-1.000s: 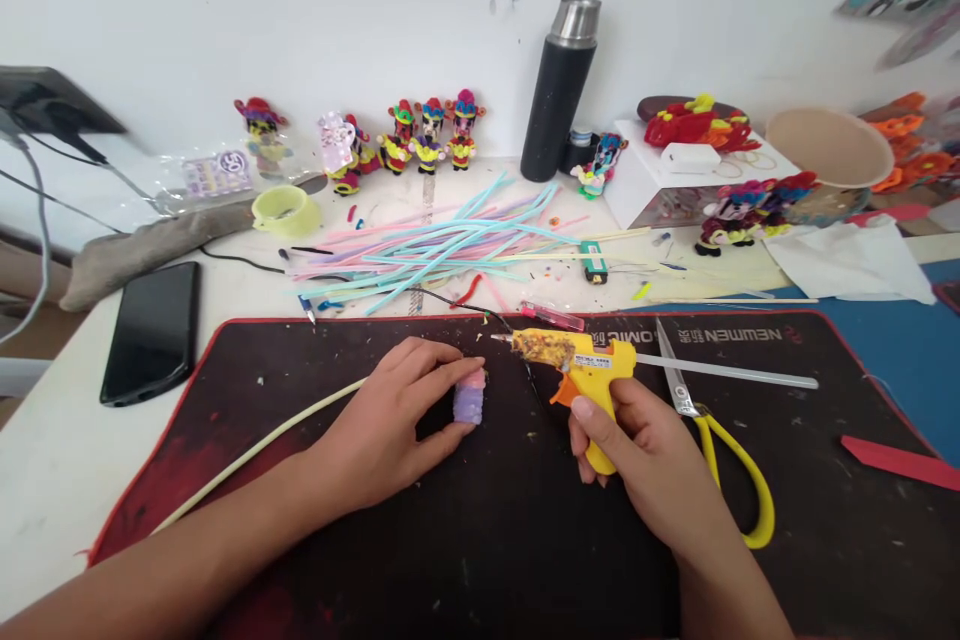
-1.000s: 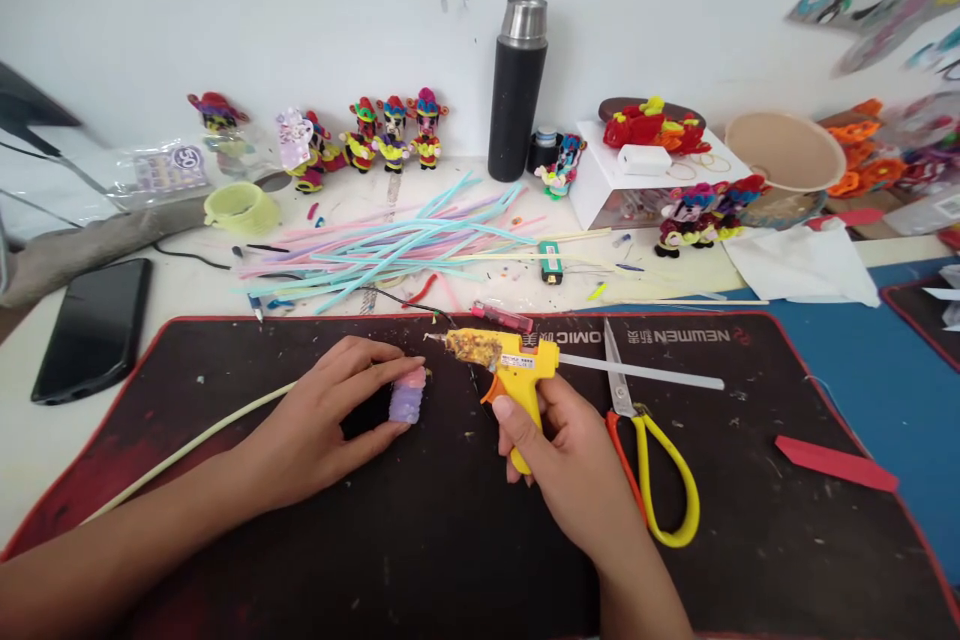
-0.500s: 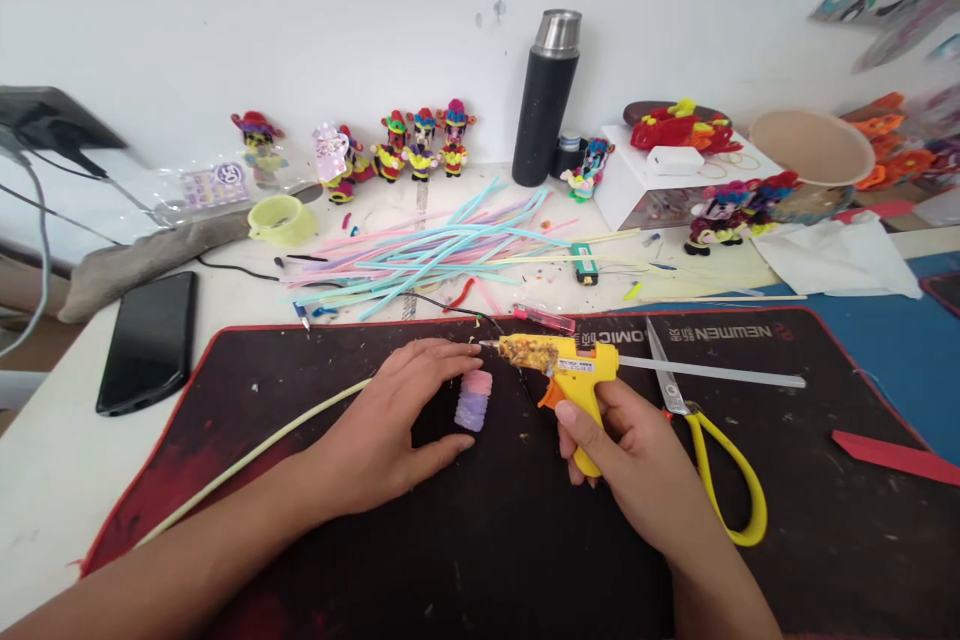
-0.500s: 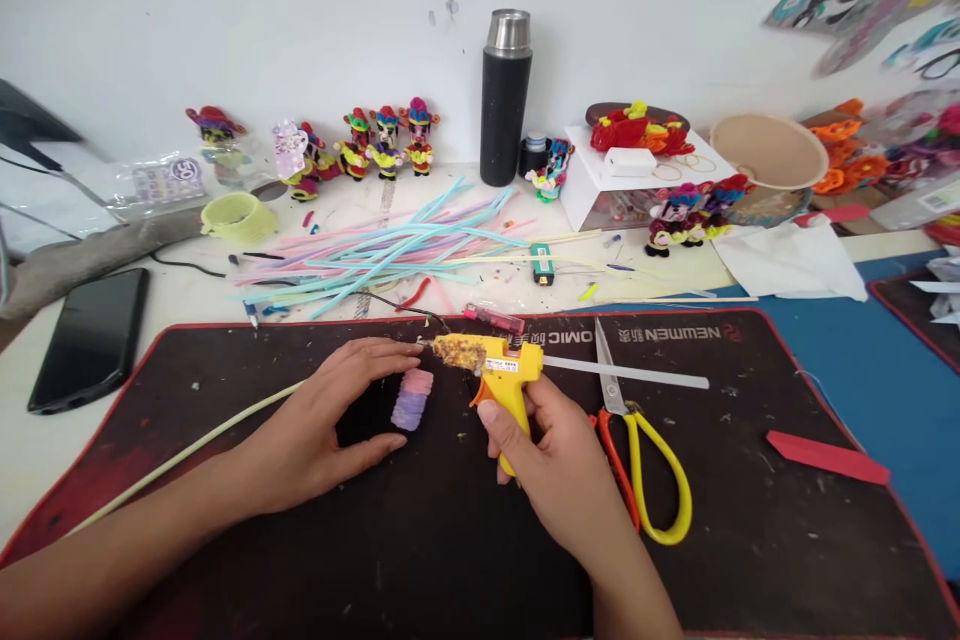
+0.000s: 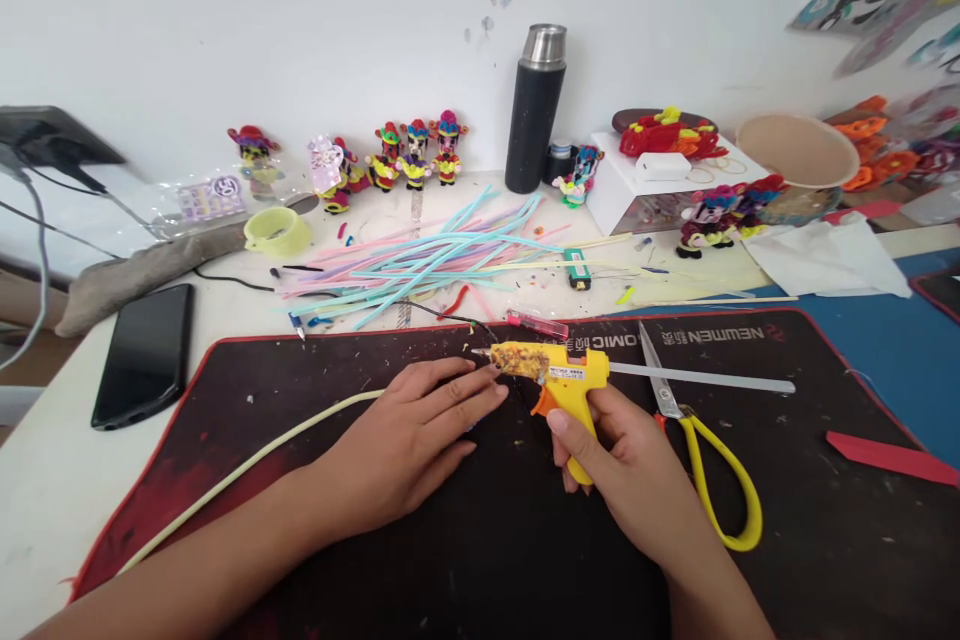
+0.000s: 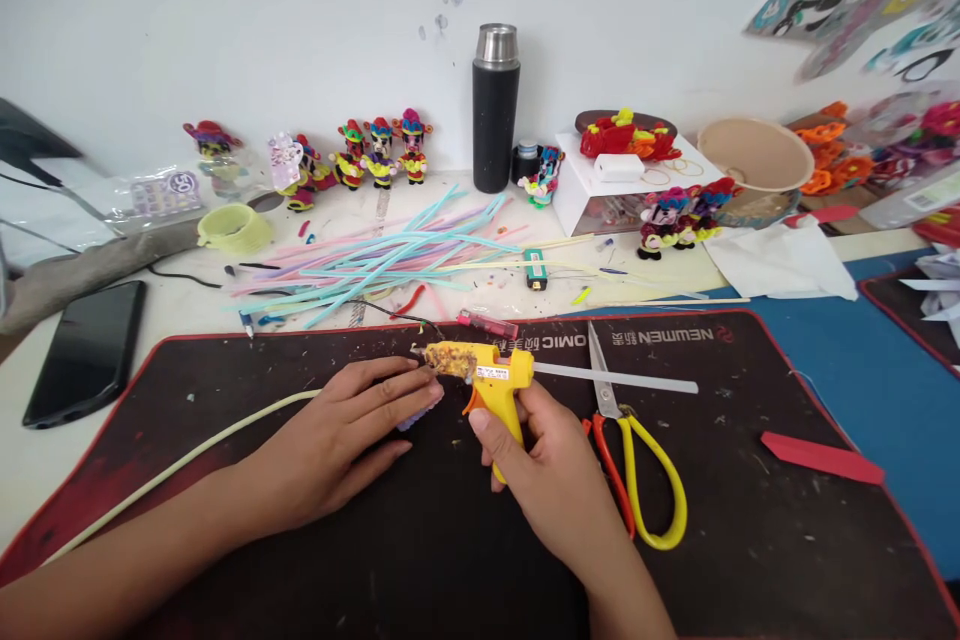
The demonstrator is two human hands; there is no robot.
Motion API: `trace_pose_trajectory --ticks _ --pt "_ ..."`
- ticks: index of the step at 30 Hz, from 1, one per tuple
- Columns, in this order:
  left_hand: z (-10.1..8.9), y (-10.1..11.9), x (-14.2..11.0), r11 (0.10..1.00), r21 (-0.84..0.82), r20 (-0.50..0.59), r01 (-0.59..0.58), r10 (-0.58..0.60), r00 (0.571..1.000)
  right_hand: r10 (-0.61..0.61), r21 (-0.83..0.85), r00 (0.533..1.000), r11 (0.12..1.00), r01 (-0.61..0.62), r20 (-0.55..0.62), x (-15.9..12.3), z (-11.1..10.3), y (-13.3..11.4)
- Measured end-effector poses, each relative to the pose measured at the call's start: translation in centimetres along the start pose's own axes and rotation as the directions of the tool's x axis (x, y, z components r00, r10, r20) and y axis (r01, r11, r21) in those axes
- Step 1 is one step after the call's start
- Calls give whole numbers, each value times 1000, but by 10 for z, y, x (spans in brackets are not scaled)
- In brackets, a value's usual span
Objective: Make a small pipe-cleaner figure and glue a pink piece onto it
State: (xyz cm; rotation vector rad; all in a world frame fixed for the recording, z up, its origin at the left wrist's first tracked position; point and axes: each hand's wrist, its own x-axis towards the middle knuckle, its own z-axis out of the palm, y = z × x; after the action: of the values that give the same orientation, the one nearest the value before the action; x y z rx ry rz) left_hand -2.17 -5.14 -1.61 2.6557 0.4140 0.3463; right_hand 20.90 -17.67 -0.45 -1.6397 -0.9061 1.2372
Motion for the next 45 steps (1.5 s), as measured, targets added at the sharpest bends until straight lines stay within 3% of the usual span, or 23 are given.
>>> trace_pose_trajectory --ticks 4,7,13,22,33,45 --pt "3 0 0 999 8 -67 33 -33 997 -25 23 1000 999 25 -19 -1 -1 -2" --pt "2 2 -2 991 -95 -123 94 -106 987 -31 50 999 998 33 -30 0 -2 -2" --pt "-4 7 -4 917 -327 -85 230 -270 959 -9 57 999 998 11 -31 0 -2 1" --pt "-3 -6 -4 983 -96 -109 156 -166 980 -7 63 1000 998 9 -26 -1 -2 -3" --pt "-17 -7 -8 977 -108 -26 182 -185 982 5 30 1000 1000 -4 -13 0 -2 0" --pt "-2 -6 0 948 -212 -108 236 -263 959 11 16 1000 1000 -11 1 0 -2 1"
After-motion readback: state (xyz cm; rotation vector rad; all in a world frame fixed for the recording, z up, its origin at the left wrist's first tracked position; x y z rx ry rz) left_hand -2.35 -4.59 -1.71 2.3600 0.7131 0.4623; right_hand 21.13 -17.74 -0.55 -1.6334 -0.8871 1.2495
